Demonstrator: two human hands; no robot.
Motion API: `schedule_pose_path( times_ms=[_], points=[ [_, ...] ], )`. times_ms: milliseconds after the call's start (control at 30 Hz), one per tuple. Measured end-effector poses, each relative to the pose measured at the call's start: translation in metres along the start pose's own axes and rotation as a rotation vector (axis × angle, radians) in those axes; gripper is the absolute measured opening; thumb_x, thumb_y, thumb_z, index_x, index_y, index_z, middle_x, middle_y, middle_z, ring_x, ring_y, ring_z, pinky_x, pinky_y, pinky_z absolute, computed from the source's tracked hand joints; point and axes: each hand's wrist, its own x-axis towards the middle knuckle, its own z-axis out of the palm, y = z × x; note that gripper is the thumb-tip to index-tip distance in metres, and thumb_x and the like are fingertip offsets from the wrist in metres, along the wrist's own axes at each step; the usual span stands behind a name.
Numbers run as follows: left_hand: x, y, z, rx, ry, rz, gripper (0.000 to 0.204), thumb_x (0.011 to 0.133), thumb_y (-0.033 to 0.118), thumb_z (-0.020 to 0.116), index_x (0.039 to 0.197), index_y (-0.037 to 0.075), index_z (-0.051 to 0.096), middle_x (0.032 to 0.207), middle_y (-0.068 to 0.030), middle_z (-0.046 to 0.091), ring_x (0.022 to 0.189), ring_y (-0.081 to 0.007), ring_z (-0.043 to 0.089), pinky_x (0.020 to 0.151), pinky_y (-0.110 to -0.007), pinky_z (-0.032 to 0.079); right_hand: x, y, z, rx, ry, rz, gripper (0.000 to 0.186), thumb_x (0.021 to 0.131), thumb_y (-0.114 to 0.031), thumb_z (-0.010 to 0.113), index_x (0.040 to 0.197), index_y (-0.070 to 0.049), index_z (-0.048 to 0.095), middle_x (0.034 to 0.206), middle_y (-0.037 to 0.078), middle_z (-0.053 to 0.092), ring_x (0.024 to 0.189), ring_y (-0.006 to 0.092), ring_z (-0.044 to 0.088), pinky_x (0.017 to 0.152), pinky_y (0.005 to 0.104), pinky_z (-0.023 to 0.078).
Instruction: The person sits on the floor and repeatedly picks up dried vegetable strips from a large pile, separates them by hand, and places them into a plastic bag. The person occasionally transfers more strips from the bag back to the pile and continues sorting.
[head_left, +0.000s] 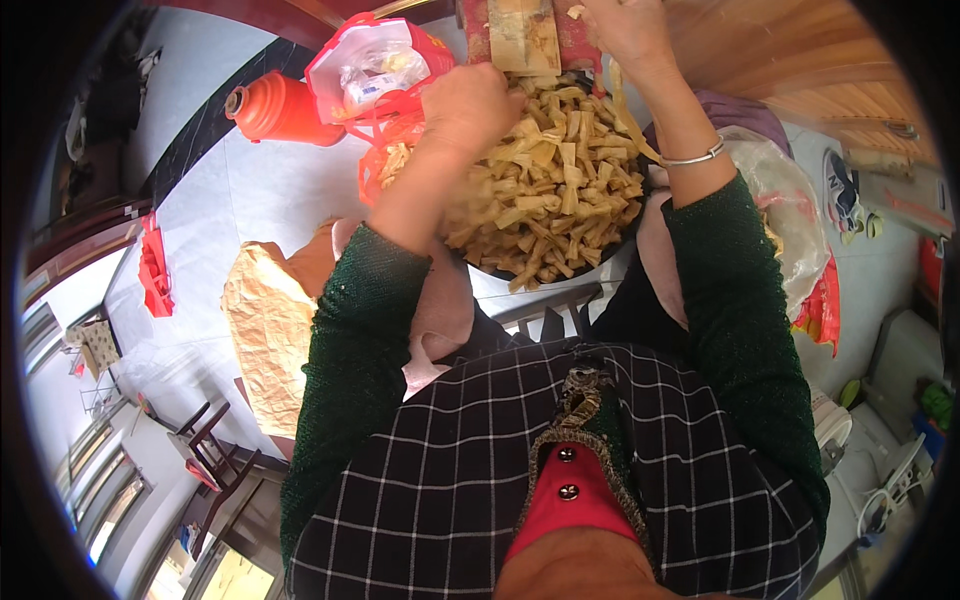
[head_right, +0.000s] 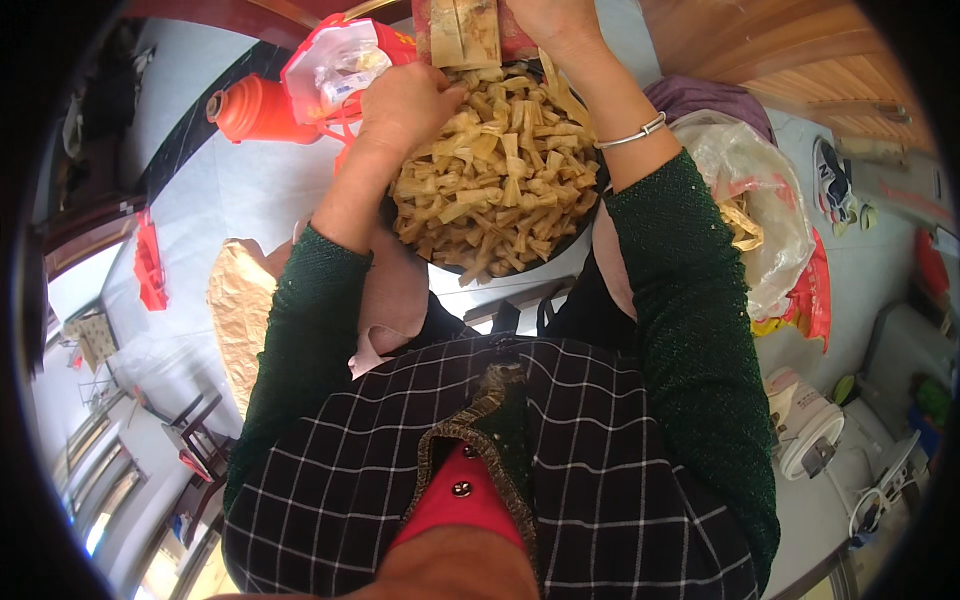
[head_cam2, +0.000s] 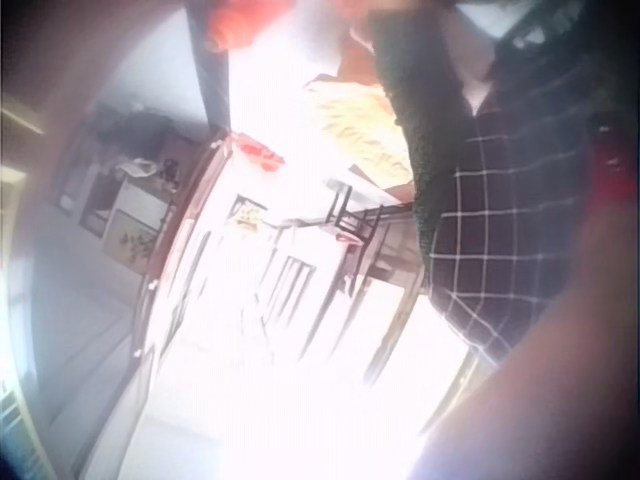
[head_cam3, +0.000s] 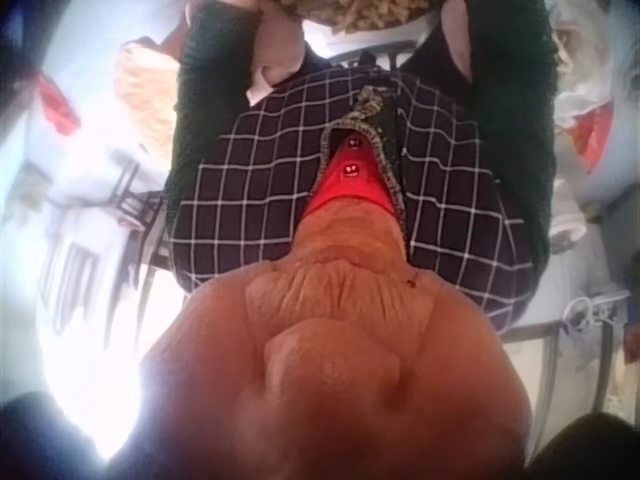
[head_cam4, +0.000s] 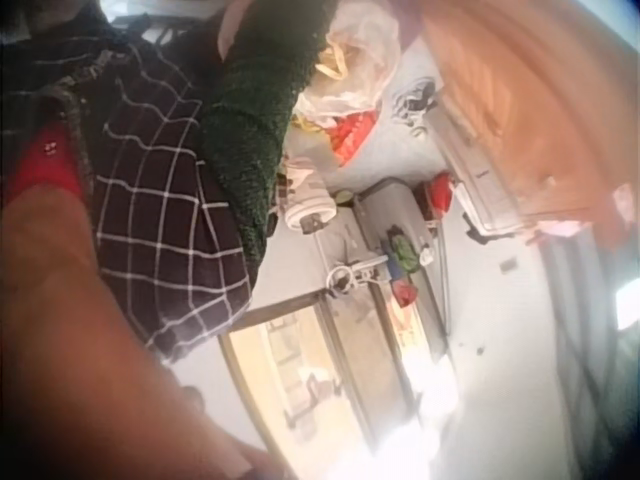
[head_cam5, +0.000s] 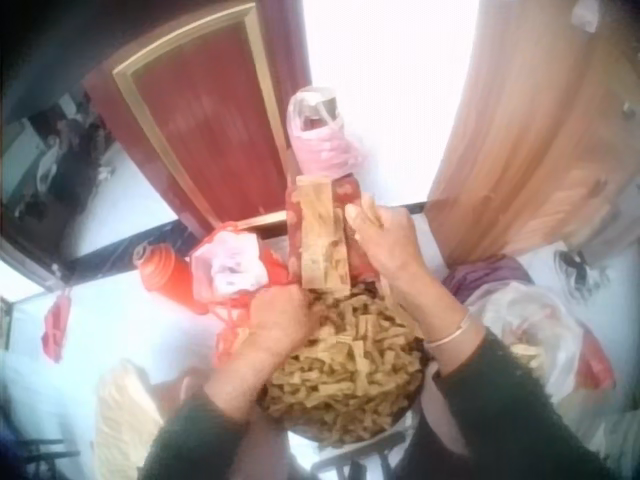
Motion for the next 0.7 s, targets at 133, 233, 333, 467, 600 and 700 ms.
schedule_pose_path(
  times_ms=[133, 233, 333, 467, 600, 700],
  points=[
    [0.005, 0.000, 0.007, 0.029, 0.071, 0.075, 0.030, 0.079, 0.040, 0.067, 0.088, 0.013, 0.076, 0.078, -0.0135, 0.070, 0.076, -0.0310, 0.068, 0.072, -0.041, 0.054, -0.009, 0.000, -0.003, -0.025, -0.102, -0.060, 0.022, 0.084, -0.018, 0.065, 0.086, 0.004, 0.063, 0.068, 0.010, 0.062, 0.066, 0.0163, 0.059, 0.063, 0.0335, 0.048],
    [-0.003, -0.017, -0.019, -0.213, -0.011, 0.108, 0.026, 0.077, 0.033, 0.071, 0.090, 0.012, 0.076, 0.078, -0.0115, 0.071, 0.071, -0.0253, 0.069, 0.069, -0.036, 0.054, -0.025, -0.013, -0.005, -0.135, -0.265, -0.255, 0.022, 0.082, -0.018, 0.065, 0.088, 0.003, 0.063, 0.074, 0.016, 0.062, 0.069, 0.0245, 0.062, 0.066, 0.0355, 0.049],
    [-0.009, -0.040, -0.033, -0.681, -0.093, 0.282, 0.029, 0.081, 0.034, 0.068, 0.087, 0.005, 0.076, 0.077, -0.0119, 0.071, 0.066, -0.0215, 0.067, 0.067, -0.031, 0.054, -0.031, -0.012, -0.006, -0.246, -0.432, -0.477, 0.022, 0.080, -0.017, 0.066, 0.090, 0.003, 0.063, 0.081, 0.020, 0.063, 0.074, 0.0305, 0.063, 0.067, 0.0359, 0.049],
    [-0.007, -0.046, -0.042, -0.973, -0.041, 0.370, 0.014, 0.083, 0.013, 0.070, 0.087, -0.001, 0.073, 0.073, -0.0030, 0.069, 0.062, -0.0067, 0.059, 0.059, -0.020, 0.048, -0.027, -0.014, -0.014, -0.237, -0.665, -0.332, 0.021, 0.081, -0.014, 0.067, 0.089, 0.005, 0.063, 0.075, 0.019, 0.061, 0.068, 0.0203, 0.060, 0.064, 0.0329, 0.048],
    [-0.007, -0.046, -0.055, -1.032, -0.071, 0.272, 0.011, 0.086, 0.011, 0.069, 0.082, 0.001, 0.066, 0.066, 0.0003, 0.060, 0.061, -0.0054, 0.053, 0.055, -0.019, 0.043, -0.023, -0.019, -0.015, -0.135, -0.721, -0.244, 0.022, 0.084, -0.017, 0.067, 0.086, 0.005, 0.063, 0.068, 0.012, 0.060, 0.066, 0.0099, 0.053, 0.062, 0.0290, 0.047],
    [-0.018, -0.015, -0.045, -0.928, 0.158, 0.236, 0.020, 0.090, 0.020, 0.066, 0.080, 0.002, 0.066, 0.062, 0.0024, 0.056, 0.057, -0.0042, 0.050, 0.050, -0.019, 0.039, -0.029, -0.017, -0.009, 0.009, -0.677, -0.149, 0.022, 0.087, -0.016, 0.066, 0.087, 0.006, 0.063, 0.070, 0.006, 0.060, 0.069, 0.0083, 0.053, 0.062, 0.0281, 0.046]
  ],
)
